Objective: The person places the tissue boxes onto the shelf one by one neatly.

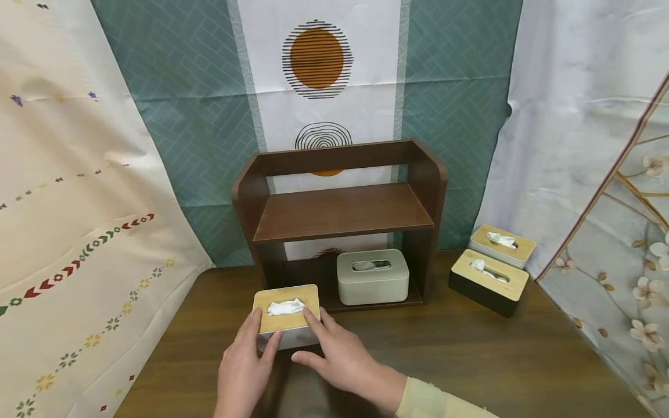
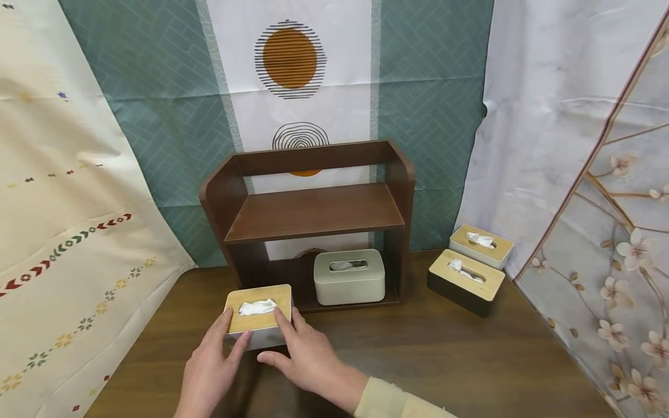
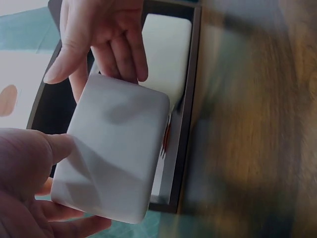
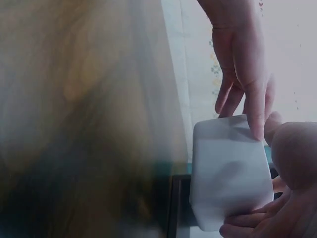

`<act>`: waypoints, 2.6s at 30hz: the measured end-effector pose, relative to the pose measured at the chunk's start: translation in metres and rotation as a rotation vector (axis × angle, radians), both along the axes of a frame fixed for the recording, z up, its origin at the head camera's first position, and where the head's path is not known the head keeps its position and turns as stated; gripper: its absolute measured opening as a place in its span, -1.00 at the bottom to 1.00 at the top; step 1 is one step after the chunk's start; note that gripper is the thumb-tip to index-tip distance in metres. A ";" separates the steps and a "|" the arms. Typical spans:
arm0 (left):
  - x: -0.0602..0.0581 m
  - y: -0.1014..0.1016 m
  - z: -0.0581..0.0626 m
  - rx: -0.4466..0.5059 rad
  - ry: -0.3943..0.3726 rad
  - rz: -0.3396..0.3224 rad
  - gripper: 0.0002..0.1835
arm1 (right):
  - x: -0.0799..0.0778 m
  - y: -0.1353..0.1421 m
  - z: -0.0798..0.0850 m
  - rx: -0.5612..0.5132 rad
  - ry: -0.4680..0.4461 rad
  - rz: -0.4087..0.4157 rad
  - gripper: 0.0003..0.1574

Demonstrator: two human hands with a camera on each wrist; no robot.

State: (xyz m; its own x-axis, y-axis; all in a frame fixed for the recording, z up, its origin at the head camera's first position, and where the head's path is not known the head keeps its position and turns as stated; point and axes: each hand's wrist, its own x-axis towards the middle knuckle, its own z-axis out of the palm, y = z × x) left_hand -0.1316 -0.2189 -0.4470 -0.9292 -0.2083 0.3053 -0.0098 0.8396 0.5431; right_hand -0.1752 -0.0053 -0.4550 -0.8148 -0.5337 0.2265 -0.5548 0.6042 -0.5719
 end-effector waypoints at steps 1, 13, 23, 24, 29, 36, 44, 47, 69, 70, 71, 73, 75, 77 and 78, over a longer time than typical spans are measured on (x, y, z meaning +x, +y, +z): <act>-0.002 0.002 0.000 0.000 0.000 -0.002 -0.21 | -0.001 0.002 0.001 0.001 0.012 -0.005 0.15; -0.031 0.017 -0.010 0.009 0.049 -0.045 -0.29 | -0.030 0.012 -0.004 -0.031 0.067 -0.062 -0.07; -0.053 0.019 -0.019 -0.013 0.079 -0.057 -0.33 | -0.049 0.011 -0.011 -0.021 0.097 -0.075 -0.07; -0.055 0.019 -0.020 -0.011 0.082 -0.058 -0.33 | -0.050 0.011 -0.012 -0.021 0.103 -0.075 -0.07; -0.064 0.020 -0.024 0.003 0.099 -0.055 -0.35 | -0.058 0.009 -0.015 -0.019 0.128 -0.085 -0.08; -0.076 0.021 -0.026 0.025 0.091 -0.055 -0.35 | -0.068 0.005 -0.018 -0.028 0.137 -0.097 -0.08; -0.087 0.020 -0.032 0.062 0.086 -0.060 -0.33 | -0.076 0.000 -0.023 -0.050 0.108 -0.083 -0.06; -0.090 0.019 -0.035 0.077 0.086 -0.057 -0.33 | -0.078 -0.001 -0.023 -0.048 0.106 -0.075 -0.05; -0.093 0.016 -0.045 -0.010 0.175 -0.092 -0.36 | -0.071 0.000 -0.017 -0.065 0.086 -0.145 0.02; -0.092 0.016 -0.043 -0.025 0.190 -0.092 -0.35 | -0.069 0.001 -0.015 -0.054 0.112 -0.151 0.01; -0.090 0.016 -0.041 -0.039 0.204 -0.094 -0.35 | -0.067 0.002 -0.014 -0.041 0.142 -0.155 0.01; -0.086 0.017 -0.038 -0.068 0.208 -0.097 -0.35 | -0.063 0.004 -0.012 -0.005 0.203 -0.156 0.00; -0.080 0.018 -0.035 -0.094 0.204 -0.101 -0.35 | -0.061 0.008 -0.011 0.036 0.255 -0.141 -0.01; -0.074 0.019 -0.032 -0.120 0.198 -0.106 -0.37 | -0.059 0.011 -0.011 0.074 0.296 -0.114 -0.02; -0.072 0.019 -0.032 -0.134 0.194 -0.110 -0.37 | -0.059 0.012 -0.011 0.091 0.313 -0.099 -0.04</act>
State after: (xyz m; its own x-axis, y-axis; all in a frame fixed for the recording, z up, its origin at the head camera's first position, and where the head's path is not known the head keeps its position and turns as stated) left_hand -0.2033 -0.2002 -0.4787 -0.8654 -0.0551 0.4981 0.1789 0.8945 0.4098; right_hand -0.2346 0.0070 -0.4656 -0.7618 -0.4854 0.4290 -0.6313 0.7047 -0.3238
